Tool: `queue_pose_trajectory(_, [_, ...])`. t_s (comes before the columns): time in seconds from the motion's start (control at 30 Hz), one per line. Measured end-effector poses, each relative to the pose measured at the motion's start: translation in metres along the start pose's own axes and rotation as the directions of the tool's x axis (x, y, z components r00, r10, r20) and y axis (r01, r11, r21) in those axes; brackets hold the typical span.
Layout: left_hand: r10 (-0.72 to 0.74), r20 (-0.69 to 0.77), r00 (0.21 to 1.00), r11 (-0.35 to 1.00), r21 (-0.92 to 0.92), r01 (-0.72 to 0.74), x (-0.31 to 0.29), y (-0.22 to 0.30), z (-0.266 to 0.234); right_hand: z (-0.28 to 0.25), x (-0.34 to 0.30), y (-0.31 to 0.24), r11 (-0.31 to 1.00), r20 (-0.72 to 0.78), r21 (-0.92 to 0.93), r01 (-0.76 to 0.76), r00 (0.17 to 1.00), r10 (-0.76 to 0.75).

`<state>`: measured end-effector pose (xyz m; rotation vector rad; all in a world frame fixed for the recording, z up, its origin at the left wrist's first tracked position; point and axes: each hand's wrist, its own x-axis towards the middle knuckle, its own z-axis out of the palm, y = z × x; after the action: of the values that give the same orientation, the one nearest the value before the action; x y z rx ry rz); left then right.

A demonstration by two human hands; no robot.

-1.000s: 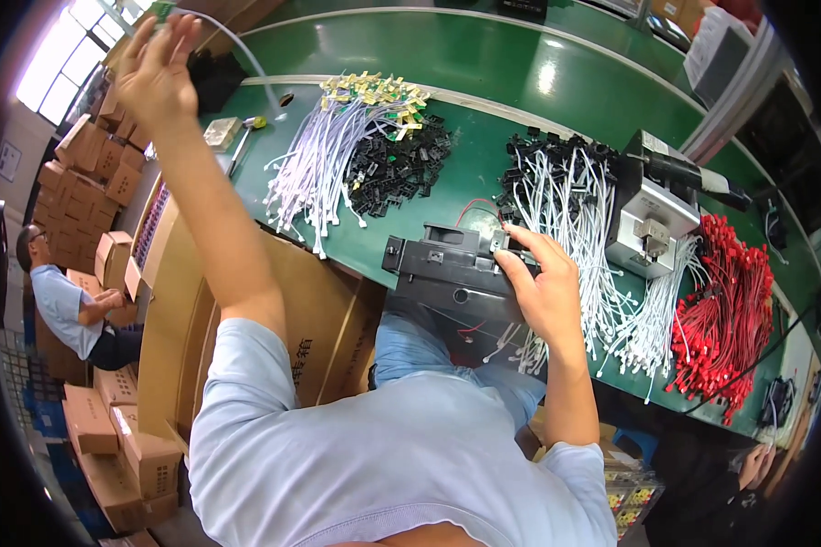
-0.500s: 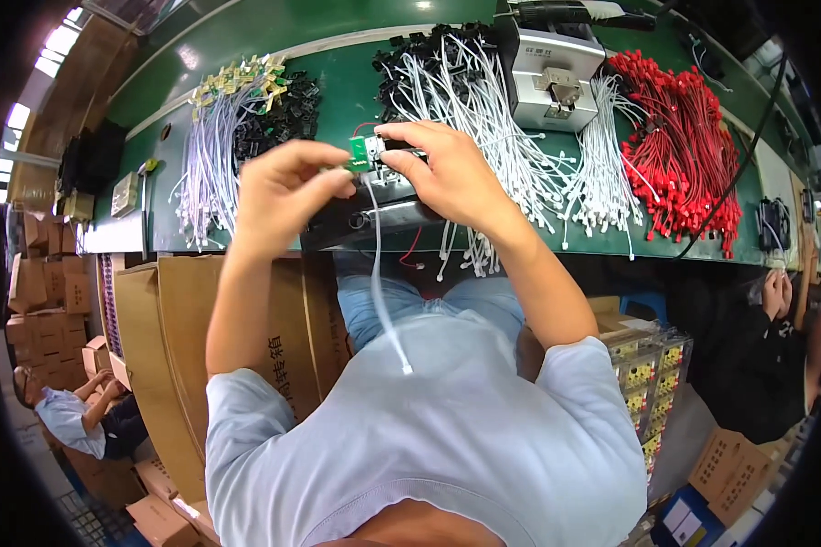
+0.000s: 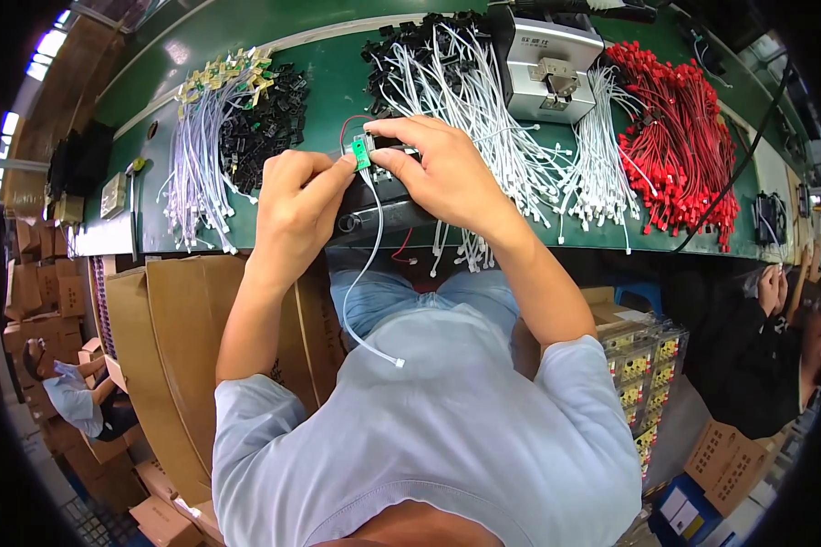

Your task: Assembling wire harnesses into plastic housings at a factory workstation.

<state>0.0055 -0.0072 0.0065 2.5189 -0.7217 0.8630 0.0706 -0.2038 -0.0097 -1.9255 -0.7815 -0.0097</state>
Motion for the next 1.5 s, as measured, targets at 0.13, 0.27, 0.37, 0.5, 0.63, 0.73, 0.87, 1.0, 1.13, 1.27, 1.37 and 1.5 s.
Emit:
queue_pose_trajectory(0.13, [0.044,-0.007,0.999,0.998,0.048,-0.044,-0.006,-0.001,0.001,0.001,0.000,-0.002,1.000,-0.003,0.019,-0.006,1.000,0.006])
queue_pose_trajectory(0.27, [-0.003,0.003,1.000,0.999,0.048,0.003,-0.004,0.001,0.000,-0.001,-0.001,-0.003,0.999,0.012,0.014,-0.044,0.999,0.044])
queue_pose_trajectory(0.37, [-0.014,0.062,0.998,0.998,0.056,0.010,-0.001,0.001,0.000,-0.003,0.001,-0.002,0.998,0.021,0.033,-0.052,0.998,0.051])
queue_pose_trajectory(0.5, [0.053,0.037,0.998,0.998,-0.024,-0.052,0.002,-0.005,0.006,-0.021,0.000,0.002,0.995,0.022,0.081,0.050,0.998,-0.051])
queue_pose_trajectory(0.63, [0.069,0.058,0.996,0.997,-0.040,-0.067,0.003,-0.002,-0.001,-0.096,0.038,0.046,0.998,-0.828,0.023,-0.060,0.558,0.053])
queue_pose_trajectory(0.73, [0.095,0.028,0.995,0.994,-0.061,-0.093,0.005,0.002,0.000,-0.188,0.061,0.134,0.869,-0.724,0.420,-0.262,0.480,0.495])
queue_pose_trajectory(0.87, [0.067,0.059,0.996,0.996,-0.067,-0.063,0.005,0.002,-0.004,-0.208,0.091,0.147,0.684,-0.461,0.724,-0.090,0.674,0.577])
queue_pose_trajectory(1.0, [0.043,0.073,0.996,0.997,-0.070,-0.038,0.005,0.002,-0.005,-0.221,0.110,0.130,0.898,-0.622,0.436,-0.055,0.703,0.345])
queue_pose_trajectory(1.13, [0.032,0.072,0.997,0.997,-0.067,-0.027,0.010,0.000,0.000,-0.208,0.105,0.056,0.875,-0.708,0.235,0.423,0.692,-0.144])
queue_pose_trajectory(1.27, [0.012,0.071,0.997,0.997,-0.073,-0.007,0.014,-0.003,0.001,-0.191,0.079,0.034,0.843,-0.744,0.385,0.376,0.667,0.042])
queue_pose_trajectory(1.37, [0.006,0.081,0.997,0.998,-0.069,-0.001,0.013,-0.004,0.002,-0.174,0.072,0.052,0.853,-0.761,0.337,0.399,0.649,-0.003])
queue_pose_trajectory(1.5, [0.011,0.078,0.997,0.996,-0.086,-0.004,0.013,-0.005,0.005,-0.169,0.068,0.087,0.902,-0.742,0.201,0.382,0.660,-0.114])
